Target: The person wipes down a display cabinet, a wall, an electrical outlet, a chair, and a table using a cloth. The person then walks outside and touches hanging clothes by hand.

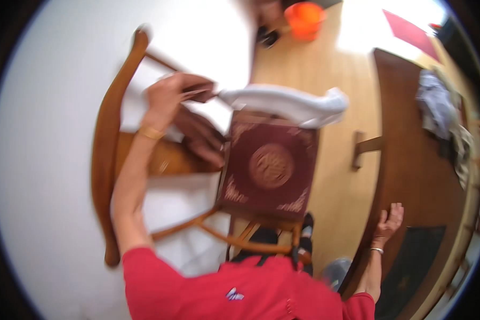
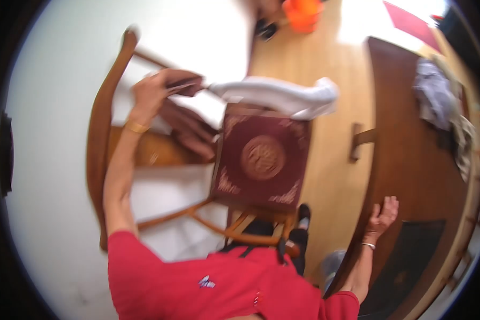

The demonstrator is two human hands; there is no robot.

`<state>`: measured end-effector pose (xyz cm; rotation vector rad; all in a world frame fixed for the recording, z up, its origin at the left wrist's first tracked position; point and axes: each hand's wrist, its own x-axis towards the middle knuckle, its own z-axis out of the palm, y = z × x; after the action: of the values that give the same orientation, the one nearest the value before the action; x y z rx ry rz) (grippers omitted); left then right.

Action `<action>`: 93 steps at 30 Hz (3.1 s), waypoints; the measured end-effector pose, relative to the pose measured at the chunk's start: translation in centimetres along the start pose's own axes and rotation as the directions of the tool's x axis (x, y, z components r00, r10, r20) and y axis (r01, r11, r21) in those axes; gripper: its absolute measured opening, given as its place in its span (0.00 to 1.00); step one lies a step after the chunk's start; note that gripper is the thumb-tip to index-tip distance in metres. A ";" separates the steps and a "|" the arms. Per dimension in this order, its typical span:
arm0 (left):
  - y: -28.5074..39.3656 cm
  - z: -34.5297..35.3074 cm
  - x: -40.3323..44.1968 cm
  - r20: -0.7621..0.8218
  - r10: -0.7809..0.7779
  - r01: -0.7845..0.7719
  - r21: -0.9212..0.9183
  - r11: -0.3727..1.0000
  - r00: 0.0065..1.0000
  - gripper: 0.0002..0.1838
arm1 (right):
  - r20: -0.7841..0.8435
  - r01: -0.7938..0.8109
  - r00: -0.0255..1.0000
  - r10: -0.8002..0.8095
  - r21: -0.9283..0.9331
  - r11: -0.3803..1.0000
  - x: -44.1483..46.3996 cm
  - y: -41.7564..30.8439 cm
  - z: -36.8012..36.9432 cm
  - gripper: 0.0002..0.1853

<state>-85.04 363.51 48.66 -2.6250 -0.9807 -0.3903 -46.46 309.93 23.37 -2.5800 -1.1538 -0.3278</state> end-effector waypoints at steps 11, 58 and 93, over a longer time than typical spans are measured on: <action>-4.9 20.6 -12.3 0.442 -0.193 0.199 0.033 0.979 0.876 0.15 | 0.020 -0.135 0.991 0.134 0.070 0.988 -0.6 0.2 0.3 0.26; 61.4 10.3 -15.3 0.171 0.540 -0.351 -0.594 0.724 0.824 0.37 | -0.008 -0.637 0.767 0.642 -0.138 0.759 -22.3 16.3 -10.1 0.26; 72.8 -9.2 10.5 0.266 0.512 0.577 -0.388 -0.719 0.817 0.11 | -0.055 -0.665 0.746 0.664 -0.114 0.738 -22.0 15.9 -10.4 0.27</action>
<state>-29.95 313.97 46.86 -5.2640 -0.8967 -1.2567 -49.72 281.06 23.25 -2.8798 -0.1343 -0.2437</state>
